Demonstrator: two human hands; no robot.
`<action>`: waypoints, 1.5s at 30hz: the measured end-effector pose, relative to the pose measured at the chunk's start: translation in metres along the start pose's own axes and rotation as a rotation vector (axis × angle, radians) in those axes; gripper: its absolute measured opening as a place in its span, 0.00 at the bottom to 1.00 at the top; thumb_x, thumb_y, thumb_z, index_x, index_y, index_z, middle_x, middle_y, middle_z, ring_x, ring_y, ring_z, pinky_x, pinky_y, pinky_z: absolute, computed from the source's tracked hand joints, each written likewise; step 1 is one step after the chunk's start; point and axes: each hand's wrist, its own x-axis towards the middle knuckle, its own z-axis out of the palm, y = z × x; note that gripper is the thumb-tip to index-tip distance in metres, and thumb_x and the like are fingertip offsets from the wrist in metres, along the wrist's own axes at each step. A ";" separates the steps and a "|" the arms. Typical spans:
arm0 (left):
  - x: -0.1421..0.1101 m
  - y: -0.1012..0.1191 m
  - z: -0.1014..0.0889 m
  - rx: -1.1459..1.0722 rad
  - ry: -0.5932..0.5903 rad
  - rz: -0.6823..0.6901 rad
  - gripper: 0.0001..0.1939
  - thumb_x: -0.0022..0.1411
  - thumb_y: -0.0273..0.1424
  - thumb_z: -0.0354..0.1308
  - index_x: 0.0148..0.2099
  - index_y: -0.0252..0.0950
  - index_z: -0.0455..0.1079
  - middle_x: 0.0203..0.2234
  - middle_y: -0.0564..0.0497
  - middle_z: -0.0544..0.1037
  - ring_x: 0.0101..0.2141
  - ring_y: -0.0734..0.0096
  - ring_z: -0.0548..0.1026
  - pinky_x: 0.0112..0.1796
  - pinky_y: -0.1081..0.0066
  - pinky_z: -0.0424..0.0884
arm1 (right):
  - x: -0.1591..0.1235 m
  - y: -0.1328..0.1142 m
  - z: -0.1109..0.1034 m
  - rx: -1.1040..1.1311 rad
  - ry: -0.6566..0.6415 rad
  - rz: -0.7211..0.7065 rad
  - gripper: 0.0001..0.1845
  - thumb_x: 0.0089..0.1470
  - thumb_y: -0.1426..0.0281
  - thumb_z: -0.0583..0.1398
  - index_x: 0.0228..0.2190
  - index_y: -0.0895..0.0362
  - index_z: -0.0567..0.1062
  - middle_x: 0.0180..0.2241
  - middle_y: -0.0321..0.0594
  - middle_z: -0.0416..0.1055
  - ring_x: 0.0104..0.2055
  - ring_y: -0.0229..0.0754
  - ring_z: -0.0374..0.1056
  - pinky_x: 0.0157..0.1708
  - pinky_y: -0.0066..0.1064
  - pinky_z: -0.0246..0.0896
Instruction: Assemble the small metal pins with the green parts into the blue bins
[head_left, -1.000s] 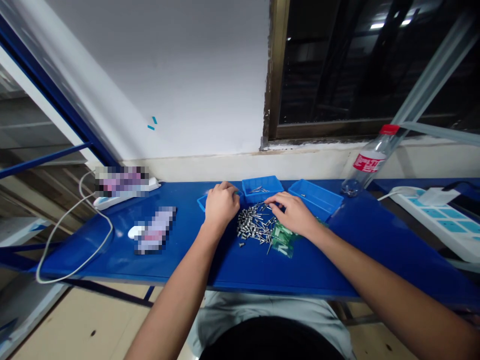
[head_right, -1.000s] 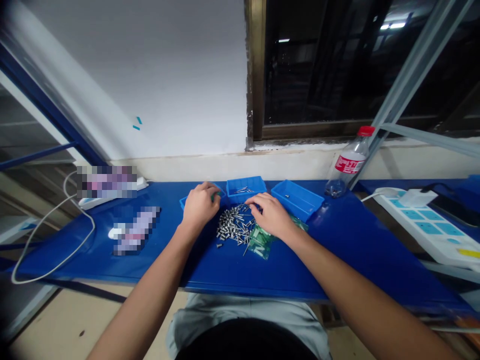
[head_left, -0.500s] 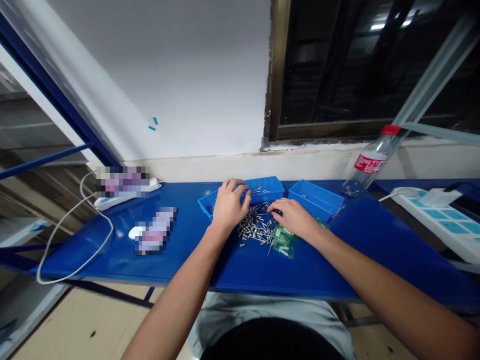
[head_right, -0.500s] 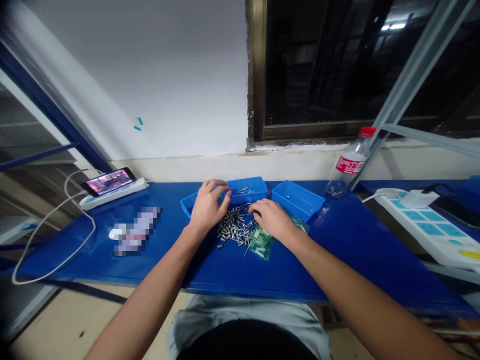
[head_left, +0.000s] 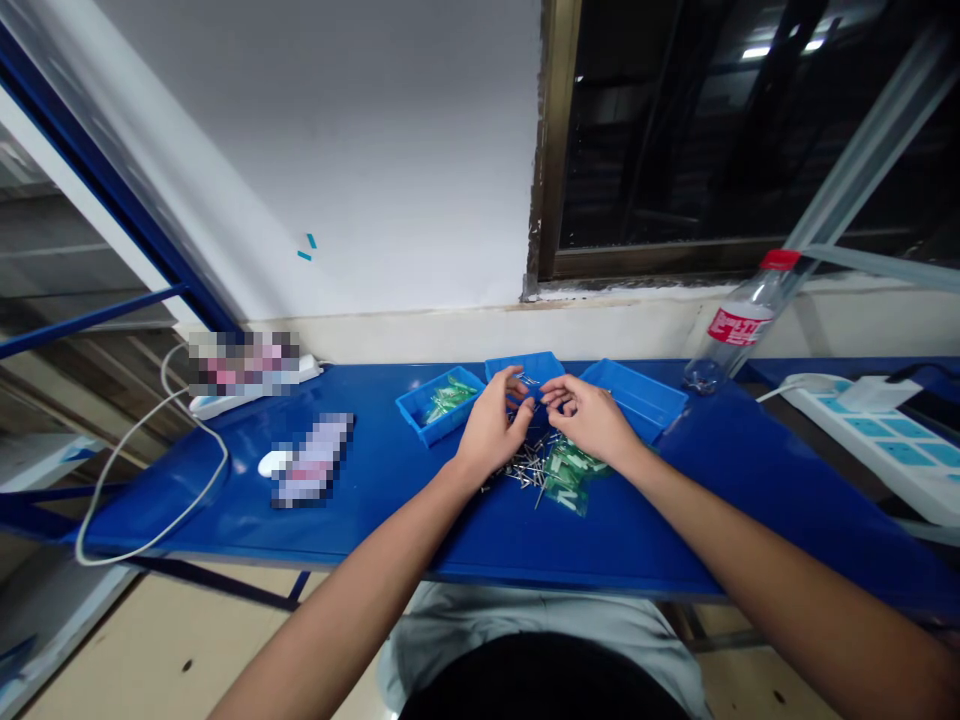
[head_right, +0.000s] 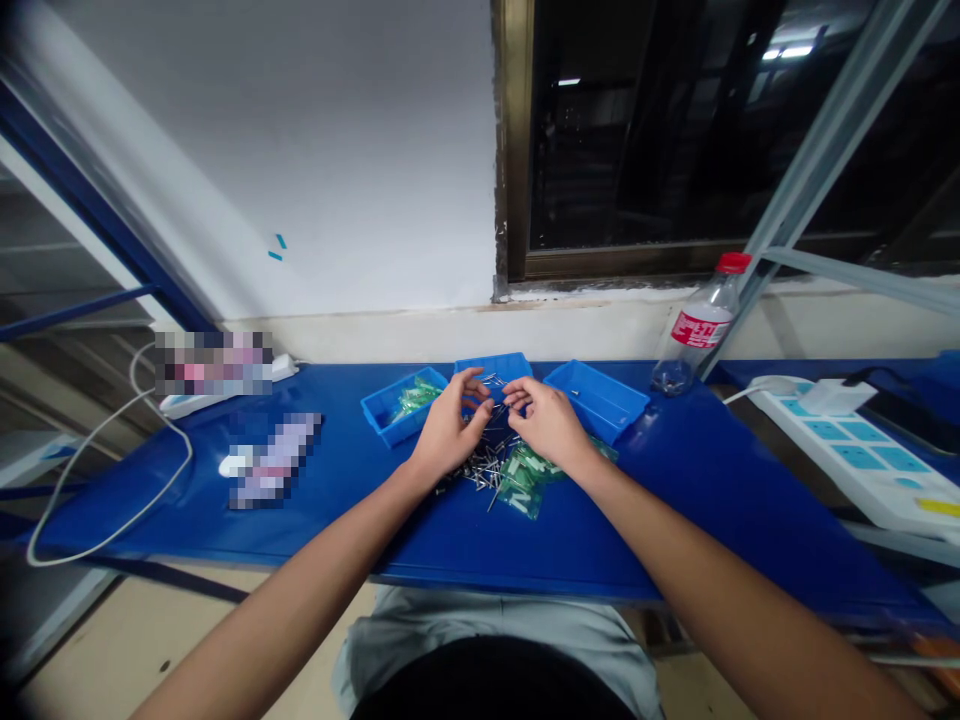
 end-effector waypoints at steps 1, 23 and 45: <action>0.000 0.001 -0.001 -0.012 -0.012 -0.022 0.26 0.71 0.33 0.56 0.69 0.35 0.61 0.44 0.43 0.81 0.41 0.61 0.81 0.44 0.64 0.76 | 0.000 0.000 -0.001 0.018 0.009 -0.011 0.14 0.51 0.75 0.62 0.41 0.56 0.78 0.36 0.40 0.81 0.32 0.40 0.75 0.31 0.30 0.69; 0.009 -0.008 -0.001 -0.579 0.048 -0.305 0.19 0.55 0.31 0.74 0.42 0.34 0.68 0.34 0.48 0.82 0.34 0.72 0.81 0.40 0.70 0.76 | -0.003 -0.012 -0.002 0.347 0.011 0.025 0.16 0.57 0.61 0.69 0.44 0.54 0.78 0.40 0.44 0.80 0.42 0.46 0.77 0.42 0.38 0.77; 0.012 -0.001 -0.008 -0.627 0.022 -0.316 0.29 0.58 0.38 0.74 0.57 0.33 0.69 0.31 0.51 0.81 0.30 0.74 0.79 0.35 0.73 0.75 | -0.006 -0.016 -0.008 0.046 -0.056 -0.036 0.24 0.59 0.70 0.58 0.56 0.52 0.77 0.33 0.35 0.78 0.22 0.35 0.62 0.25 0.29 0.60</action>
